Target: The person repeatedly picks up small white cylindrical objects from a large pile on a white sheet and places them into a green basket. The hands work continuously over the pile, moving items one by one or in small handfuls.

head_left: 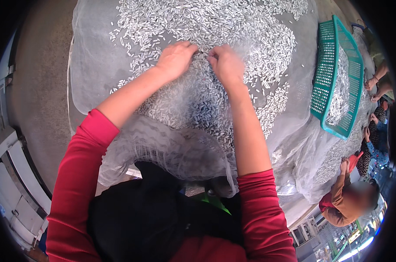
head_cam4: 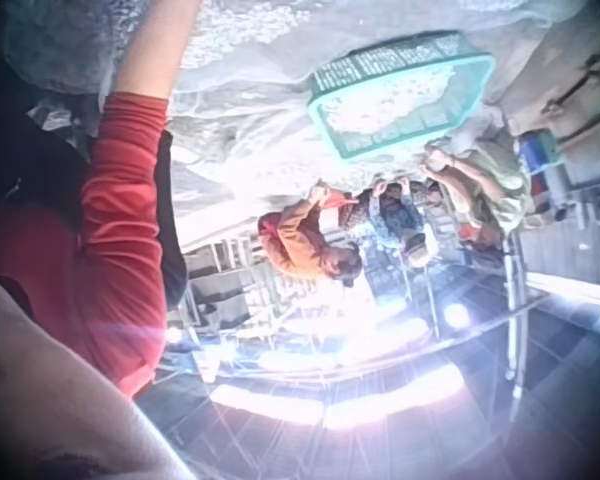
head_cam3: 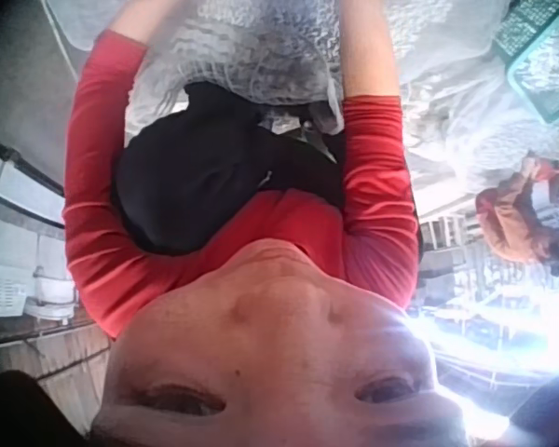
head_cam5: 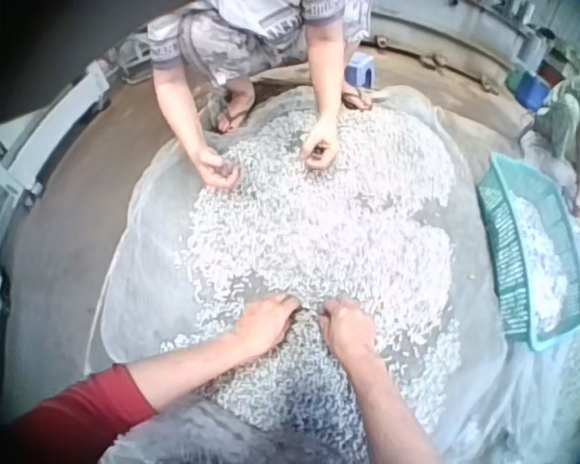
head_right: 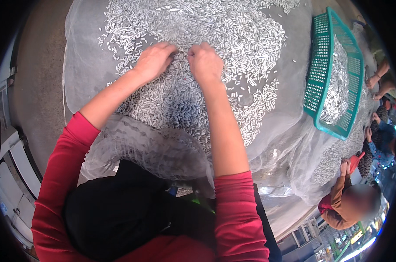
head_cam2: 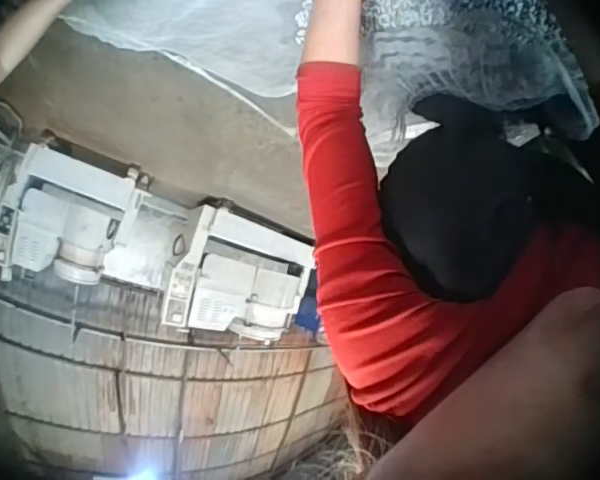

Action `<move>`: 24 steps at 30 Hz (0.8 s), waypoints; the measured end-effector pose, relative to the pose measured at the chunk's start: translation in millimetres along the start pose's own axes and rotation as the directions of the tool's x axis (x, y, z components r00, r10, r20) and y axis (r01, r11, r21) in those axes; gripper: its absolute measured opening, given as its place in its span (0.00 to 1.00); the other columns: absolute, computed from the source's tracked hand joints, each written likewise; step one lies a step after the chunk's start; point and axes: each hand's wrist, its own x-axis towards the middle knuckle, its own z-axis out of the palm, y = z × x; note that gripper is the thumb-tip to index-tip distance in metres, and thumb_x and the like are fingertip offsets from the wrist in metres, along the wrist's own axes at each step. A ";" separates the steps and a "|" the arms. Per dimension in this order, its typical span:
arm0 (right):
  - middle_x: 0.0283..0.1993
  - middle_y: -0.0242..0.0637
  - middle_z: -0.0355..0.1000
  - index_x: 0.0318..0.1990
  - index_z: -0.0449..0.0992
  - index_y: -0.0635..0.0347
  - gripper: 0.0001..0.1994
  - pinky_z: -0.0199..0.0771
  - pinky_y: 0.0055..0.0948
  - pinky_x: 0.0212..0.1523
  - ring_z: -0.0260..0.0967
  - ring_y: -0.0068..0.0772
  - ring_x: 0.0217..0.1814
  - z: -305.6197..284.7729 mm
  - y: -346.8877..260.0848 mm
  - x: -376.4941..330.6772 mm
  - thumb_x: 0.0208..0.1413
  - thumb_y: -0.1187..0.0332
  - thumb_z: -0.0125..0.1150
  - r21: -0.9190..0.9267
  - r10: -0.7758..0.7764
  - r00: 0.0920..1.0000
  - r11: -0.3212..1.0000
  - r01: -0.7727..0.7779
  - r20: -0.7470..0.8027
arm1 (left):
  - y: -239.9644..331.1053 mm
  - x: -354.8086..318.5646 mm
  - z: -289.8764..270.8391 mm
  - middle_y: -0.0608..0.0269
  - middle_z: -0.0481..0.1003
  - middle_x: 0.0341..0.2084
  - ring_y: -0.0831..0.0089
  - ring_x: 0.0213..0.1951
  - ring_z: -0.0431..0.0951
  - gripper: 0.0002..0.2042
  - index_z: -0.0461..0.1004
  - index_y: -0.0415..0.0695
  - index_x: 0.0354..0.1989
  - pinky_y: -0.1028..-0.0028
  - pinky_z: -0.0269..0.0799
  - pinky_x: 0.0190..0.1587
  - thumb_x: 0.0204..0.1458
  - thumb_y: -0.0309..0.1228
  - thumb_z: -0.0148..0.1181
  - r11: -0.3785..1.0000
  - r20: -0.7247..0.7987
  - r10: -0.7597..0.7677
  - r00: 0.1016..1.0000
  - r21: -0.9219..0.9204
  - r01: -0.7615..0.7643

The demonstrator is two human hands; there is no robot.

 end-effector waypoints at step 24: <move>0.27 0.31 0.71 0.35 0.75 0.62 0.08 0.63 0.22 0.30 0.68 0.21 0.34 -47.9 48.9 -29.8 0.48 0.69 0.63 0.926 0.429 0.877 0.196 -0.323 0.216 | -14.3 11.6 -25.5 0.63 0.75 0.36 0.80 0.30 0.75 0.14 0.75 0.45 0.46 0.80 0.72 0.30 0.55 0.20 0.48 0.640 0.260 -0.278 0.925 -0.668 0.380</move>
